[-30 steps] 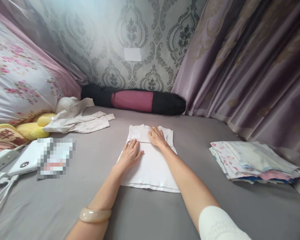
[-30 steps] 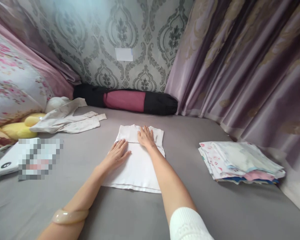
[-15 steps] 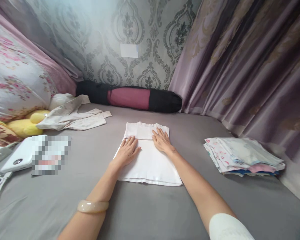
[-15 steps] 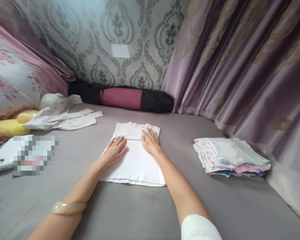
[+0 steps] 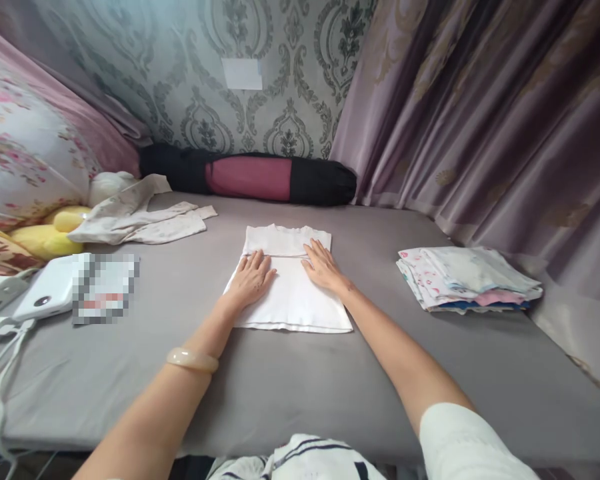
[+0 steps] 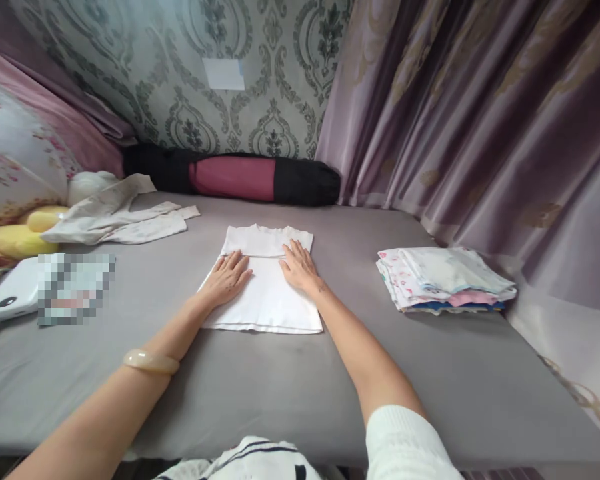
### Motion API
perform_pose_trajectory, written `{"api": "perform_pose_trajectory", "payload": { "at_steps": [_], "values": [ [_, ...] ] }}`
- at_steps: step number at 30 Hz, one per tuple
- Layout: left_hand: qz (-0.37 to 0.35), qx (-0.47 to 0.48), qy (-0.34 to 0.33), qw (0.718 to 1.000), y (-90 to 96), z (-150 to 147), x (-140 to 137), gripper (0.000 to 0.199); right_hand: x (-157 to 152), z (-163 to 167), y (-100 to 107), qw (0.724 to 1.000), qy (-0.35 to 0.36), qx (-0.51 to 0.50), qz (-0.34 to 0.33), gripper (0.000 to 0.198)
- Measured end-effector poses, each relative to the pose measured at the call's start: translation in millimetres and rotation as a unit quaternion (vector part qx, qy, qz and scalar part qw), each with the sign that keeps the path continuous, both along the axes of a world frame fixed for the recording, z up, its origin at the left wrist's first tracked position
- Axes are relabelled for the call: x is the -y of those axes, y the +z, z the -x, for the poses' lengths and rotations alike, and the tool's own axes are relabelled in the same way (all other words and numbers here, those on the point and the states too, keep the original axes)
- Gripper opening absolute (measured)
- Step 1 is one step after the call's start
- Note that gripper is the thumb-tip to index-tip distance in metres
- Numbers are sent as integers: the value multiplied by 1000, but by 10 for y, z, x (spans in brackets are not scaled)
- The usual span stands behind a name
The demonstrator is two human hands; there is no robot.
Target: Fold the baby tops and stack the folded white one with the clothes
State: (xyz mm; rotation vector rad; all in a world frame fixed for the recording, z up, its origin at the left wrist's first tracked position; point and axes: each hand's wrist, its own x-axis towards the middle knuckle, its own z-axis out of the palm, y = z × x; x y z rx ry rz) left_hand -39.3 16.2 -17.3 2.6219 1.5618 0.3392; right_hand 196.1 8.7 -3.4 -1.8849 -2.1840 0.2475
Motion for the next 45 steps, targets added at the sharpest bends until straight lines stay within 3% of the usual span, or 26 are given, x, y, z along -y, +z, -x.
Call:
{"api": "perform_pose_trajectory", "payload": {
  "at_steps": [4, 11, 17, 24, 29, 34, 40, 45],
  "values": [
    [17, -25, -32, 999, 60, -12, 95, 59, 360, -7, 64, 998, 46, 9, 40, 60],
    [142, -12, -168, 975, 263, 54, 433, 89, 847, 72, 280, 984, 124, 11, 125, 67],
    [190, 20, -231, 954, 397, 203, 605, 84, 1092, 114, 416, 969, 189, -20, 157, 72],
    [183, 90, -277, 939, 566, 313, 724, 49, 1215, 103, 411, 961, 236, -51, 133, 63],
    [154, 108, -279, 942, 537, 271, 735, 24, 1251, 115, 389, 962, 251, -56, 92, 45],
    [98, 114, -284, 947, 439, 224, 744, 25, 1306, 152, 333, 969, 241, -51, 27, 37],
    [71, 90, -255, 960, 466, 163, 785, 23, 1308, 201, 259, 973, 225, -23, -51, 27],
    [40, 70, -264, 961, 426, 188, 795, 21, 1286, 151, 268, 977, 204, 8, -67, 26]
  ]
}}
